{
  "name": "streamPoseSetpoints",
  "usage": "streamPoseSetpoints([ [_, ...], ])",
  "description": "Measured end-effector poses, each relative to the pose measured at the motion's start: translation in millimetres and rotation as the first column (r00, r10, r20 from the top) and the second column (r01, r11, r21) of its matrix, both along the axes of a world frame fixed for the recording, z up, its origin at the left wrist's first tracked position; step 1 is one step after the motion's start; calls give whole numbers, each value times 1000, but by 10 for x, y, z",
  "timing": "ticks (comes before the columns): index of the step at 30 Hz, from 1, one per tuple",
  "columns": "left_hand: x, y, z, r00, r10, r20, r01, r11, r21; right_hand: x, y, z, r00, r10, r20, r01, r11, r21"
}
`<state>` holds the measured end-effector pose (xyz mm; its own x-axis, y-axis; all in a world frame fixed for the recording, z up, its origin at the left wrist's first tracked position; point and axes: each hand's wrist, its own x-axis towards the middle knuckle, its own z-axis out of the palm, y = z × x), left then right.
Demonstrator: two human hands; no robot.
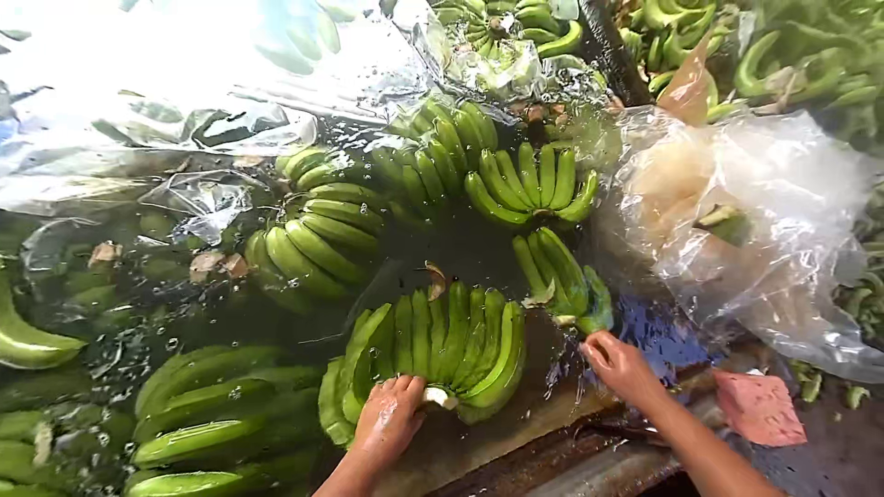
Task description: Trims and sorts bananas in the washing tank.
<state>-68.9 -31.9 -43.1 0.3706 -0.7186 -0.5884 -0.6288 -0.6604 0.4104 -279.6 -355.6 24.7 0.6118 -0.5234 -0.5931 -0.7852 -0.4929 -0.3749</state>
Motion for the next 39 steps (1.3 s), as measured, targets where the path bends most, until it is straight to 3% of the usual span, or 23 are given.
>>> streamPoseSetpoints([
  [2,61,-77,1,998,-55,-5,55,984,170,-577,-48,18,927,175,-331,-166,985,57],
  [3,90,-125,-8,997,-74,-24,78,965,251,-848,-25,-31,883,218,-415,-208,976,70],
  [5,108,-186,-44,995,-79,-62,96,934,345,-1276,75,-154,880,224,-420,-239,971,17],
  [8,90,-237,-52,993,-7,-114,48,930,363,-1447,174,-258,925,206,-320,-245,966,-87],
  [12,88,-315,28,995,22,-97,16,928,372,-986,536,-72,970,150,-191,-163,985,-54],
  [17,61,-492,210,985,117,-129,-57,918,393,-29,1293,14,971,-48,-235,110,960,258],
  [22,37,-567,246,964,149,-221,-61,931,361,209,1561,-122,961,-136,-241,200,943,266],
  [25,-57,-616,257,960,130,-250,-39,940,338,209,1649,-165,923,-356,-147,385,844,374],
  [29,-287,-669,234,954,194,-228,-117,943,312,311,1805,-115,719,-684,-123,599,520,609],
  [31,-387,-696,216,950,216,-225,-142,941,307,398,1841,-121,645,-742,-182,657,417,629],
  [32,-434,-708,210,950,224,-218,-151,940,307,440,1847,-169,653,-731,-199,680,449,580],
  [34,-519,-745,206,952,238,-194,-173,937,303,533,1833,-309,756,-619,-214,649,664,371],
  [36,-578,-808,216,951,247,-188,-178,930,320,629,1791,-418,862,-429,-272,476,868,141],
  [39,-616,-945,158,951,264,-163,-194,915,353,777,1655,-473,859,-216,-465,267,963,45],
])
